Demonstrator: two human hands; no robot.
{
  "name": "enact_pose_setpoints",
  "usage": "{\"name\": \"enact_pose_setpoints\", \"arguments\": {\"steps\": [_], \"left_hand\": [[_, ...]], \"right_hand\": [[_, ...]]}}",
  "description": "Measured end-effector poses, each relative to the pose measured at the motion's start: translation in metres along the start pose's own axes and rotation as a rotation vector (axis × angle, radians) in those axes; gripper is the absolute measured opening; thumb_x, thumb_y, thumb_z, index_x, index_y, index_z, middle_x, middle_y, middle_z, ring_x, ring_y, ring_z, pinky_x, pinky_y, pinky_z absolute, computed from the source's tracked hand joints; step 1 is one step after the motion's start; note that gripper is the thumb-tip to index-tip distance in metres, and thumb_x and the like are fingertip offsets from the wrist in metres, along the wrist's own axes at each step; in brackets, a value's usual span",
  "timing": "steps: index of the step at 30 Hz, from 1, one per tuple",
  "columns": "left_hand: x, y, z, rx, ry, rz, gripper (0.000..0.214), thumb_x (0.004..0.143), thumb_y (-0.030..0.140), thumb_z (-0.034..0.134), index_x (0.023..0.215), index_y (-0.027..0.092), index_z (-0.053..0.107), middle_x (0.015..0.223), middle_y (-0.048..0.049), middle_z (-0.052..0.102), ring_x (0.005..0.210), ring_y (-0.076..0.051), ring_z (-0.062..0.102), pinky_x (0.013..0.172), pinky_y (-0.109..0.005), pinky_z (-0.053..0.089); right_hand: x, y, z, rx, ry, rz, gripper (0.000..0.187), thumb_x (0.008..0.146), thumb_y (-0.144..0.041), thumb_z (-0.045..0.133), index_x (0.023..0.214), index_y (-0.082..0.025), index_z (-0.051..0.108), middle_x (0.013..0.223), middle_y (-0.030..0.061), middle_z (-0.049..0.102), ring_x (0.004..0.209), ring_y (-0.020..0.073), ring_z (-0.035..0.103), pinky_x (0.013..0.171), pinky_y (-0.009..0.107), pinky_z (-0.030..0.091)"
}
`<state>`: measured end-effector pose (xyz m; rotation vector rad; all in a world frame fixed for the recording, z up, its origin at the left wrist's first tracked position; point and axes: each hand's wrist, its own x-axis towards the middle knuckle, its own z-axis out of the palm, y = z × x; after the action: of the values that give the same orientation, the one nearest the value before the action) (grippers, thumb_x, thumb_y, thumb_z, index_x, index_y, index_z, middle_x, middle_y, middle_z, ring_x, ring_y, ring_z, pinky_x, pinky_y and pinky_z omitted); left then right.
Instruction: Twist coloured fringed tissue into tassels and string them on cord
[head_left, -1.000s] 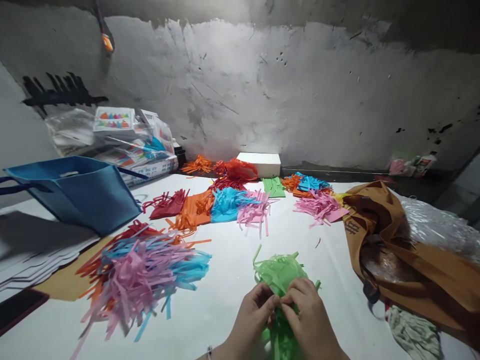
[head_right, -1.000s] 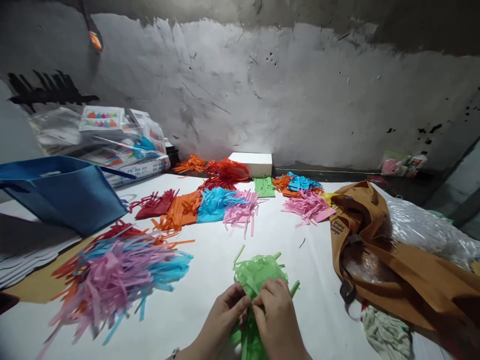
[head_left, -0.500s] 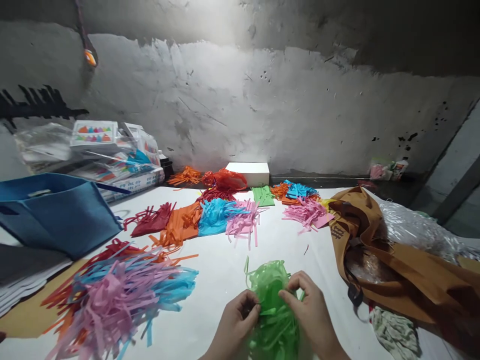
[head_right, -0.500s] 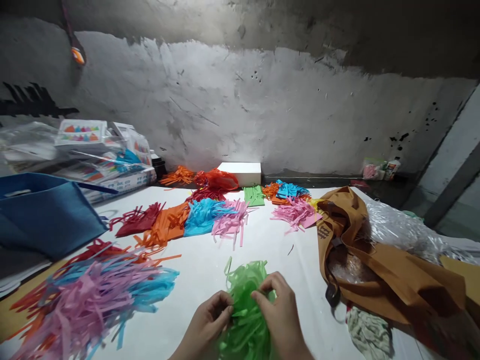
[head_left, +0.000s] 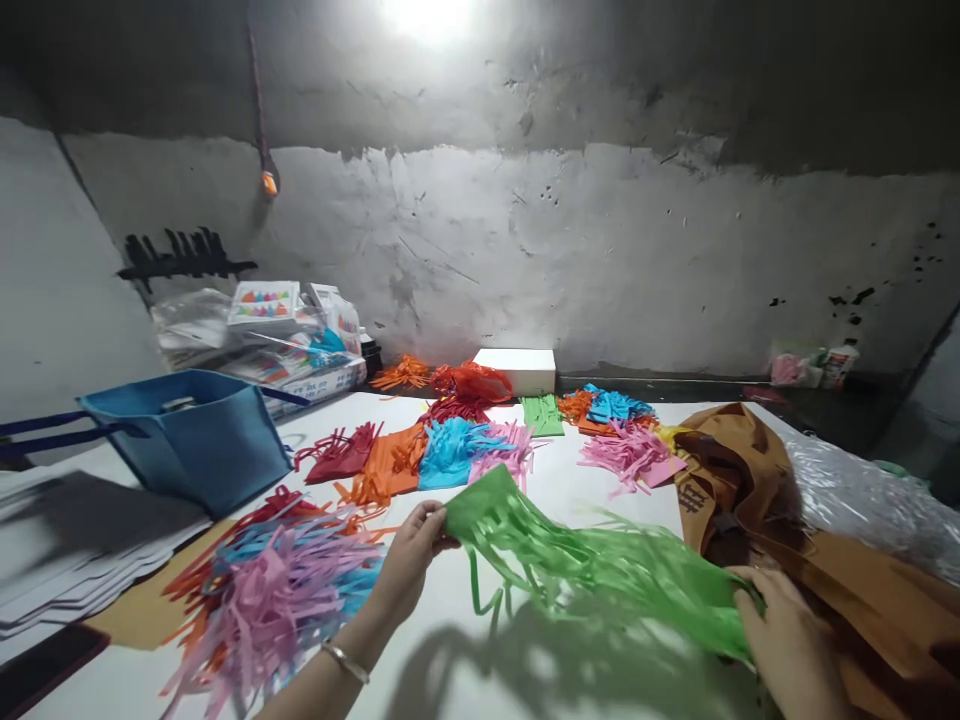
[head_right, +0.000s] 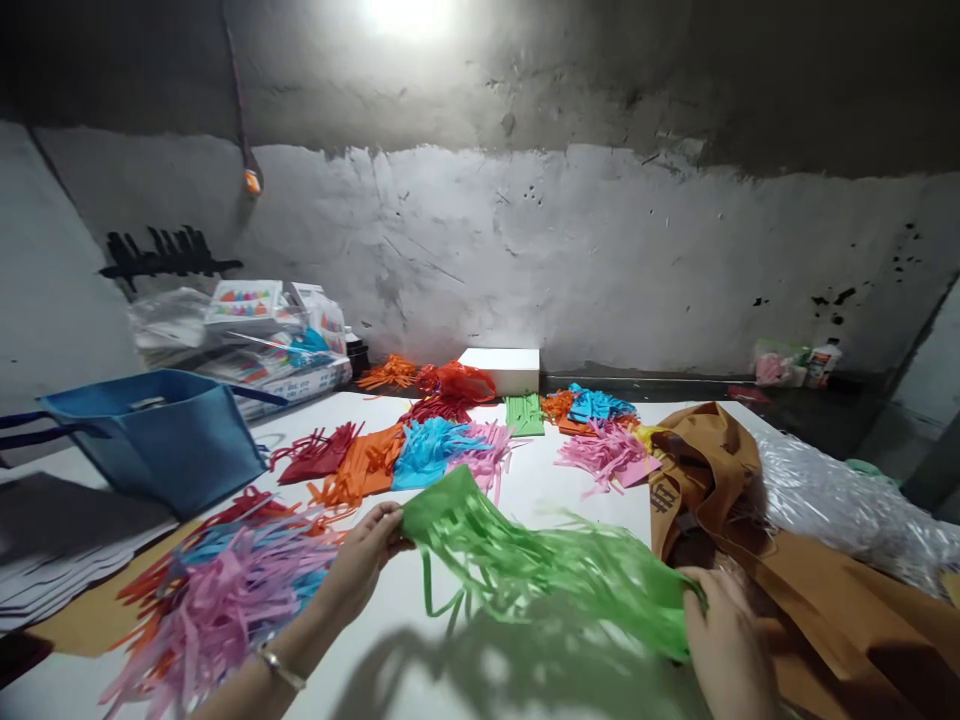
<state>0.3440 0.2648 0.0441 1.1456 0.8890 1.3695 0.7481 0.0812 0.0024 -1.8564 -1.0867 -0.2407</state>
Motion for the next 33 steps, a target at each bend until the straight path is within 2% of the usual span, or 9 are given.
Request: {"name": "enact_pose_setpoints", "arguments": {"steps": [4,8,12,16,21,23,25,27,33], "left_hand": [[0.053,0.016,0.020,-0.010,0.069,0.069,0.031,0.083,0.043,0.073,0.088,0.017,0.057,0.074,0.0008,0.065,0.067,-0.015,0.064,0.065,-0.028,0.056],[0.106,0.022,0.079,0.023,0.020,0.122,0.022,0.099,0.036,0.061,0.105,0.015,0.063,0.092,-0.0028,0.067,0.075,-0.015,0.066,0.069,-0.031,0.058],[0.140,0.011,0.156,0.104,-0.132,0.181,0.028,0.100,0.036,0.060,0.119,0.015,0.062,0.111,-0.0068,0.067,0.089,-0.019,0.068,0.078,-0.038,0.059],[0.121,-0.007,0.200,0.219,-0.315,0.249,0.048,0.087,0.043,0.075,0.123,0.014,0.061,0.129,-0.0160,0.061,0.116,-0.030,0.060,0.099,-0.048,0.050],[0.010,-0.028,0.188,0.337,-0.799,0.331,0.091,0.047,0.041,0.099,0.129,0.021,0.065,0.133,-0.0160,0.065,0.124,-0.040,0.058,0.110,-0.051,0.042],[-0.031,-0.037,0.177,0.588,-1.092,0.526,0.092,0.060,0.034,0.093,0.143,0.029,0.054,0.140,-0.0151,0.062,0.126,-0.040,0.057,0.118,-0.058,0.026],[-0.053,-0.044,0.168,0.834,-1.097,0.630,0.076,0.069,0.020,0.081,0.141,0.029,0.056,0.125,-0.0132,0.071,0.114,-0.037,0.064,0.117,-0.063,0.023],[-0.057,-0.049,0.158,0.968,-0.962,0.626,0.058,0.067,0.006,0.070,0.122,0.024,0.067,0.105,-0.0105,0.076,0.099,-0.032,0.068,0.110,-0.061,0.033],[-0.051,-0.039,0.115,0.897,-0.782,0.474,0.039,0.061,0.000,0.058,0.092,0.018,0.072,0.089,-0.0101,0.074,0.092,-0.031,0.064,0.093,-0.051,0.042]], "right_hand": [[-0.001,0.048,-0.017,-0.180,-0.098,0.176,0.035,0.069,-0.042,0.040,0.082,-0.024,0.066,0.082,0.0178,0.075,0.075,0.0372,0.071,0.067,0.046,0.051],[-0.003,0.061,-0.023,-0.201,-0.252,0.232,0.034,0.067,-0.042,0.042,0.079,-0.027,0.070,0.073,0.0133,0.075,0.066,0.0360,0.072,0.062,0.045,0.053],[-0.010,0.040,-0.010,-0.076,-0.309,0.035,0.038,0.077,-0.039,0.043,0.092,-0.029,0.077,0.080,0.0075,0.078,0.074,0.0303,0.076,0.064,0.036,0.059],[-0.021,0.022,0.015,-0.017,-0.197,-0.311,0.036,0.088,-0.023,0.043,0.103,-0.025,0.075,0.098,0.0034,0.080,0.086,0.0213,0.078,0.075,0.025,0.060],[-0.036,0.001,0.037,-0.090,-0.068,-0.620,0.035,0.090,-0.006,0.041,0.108,-0.019,0.068,0.092,0.0043,0.078,0.082,0.0176,0.077,0.072,0.020,0.058],[-0.044,-0.015,0.041,-0.062,-0.071,-0.697,0.035,0.089,-0.002,0.040,0.106,-0.020,0.065,0.084,0.0033,0.075,0.075,0.0175,0.075,0.068,0.022,0.057],[-0.052,-0.034,0.041,0.004,-0.068,-0.754,0.036,0.090,-0.001,0.039,0.110,-0.019,0.063,0.083,0.0043,0.074,0.075,0.0182,0.074,0.070,0.024,0.056],[-0.060,-0.051,0.038,0.051,-0.055,-0.775,0.037,0.092,-0.001,0.039,0.118,-0.017,0.060,0.089,0.0064,0.074,0.079,0.0193,0.073,0.075,0.028,0.057],[-0.068,-0.087,0.029,-0.023,-0.264,-0.651,0.052,0.081,-0.004,0.046,0.129,-0.014,0.062,0.108,0.0099,0.077,0.091,0.0263,0.075,0.076,0.036,0.062]]}}
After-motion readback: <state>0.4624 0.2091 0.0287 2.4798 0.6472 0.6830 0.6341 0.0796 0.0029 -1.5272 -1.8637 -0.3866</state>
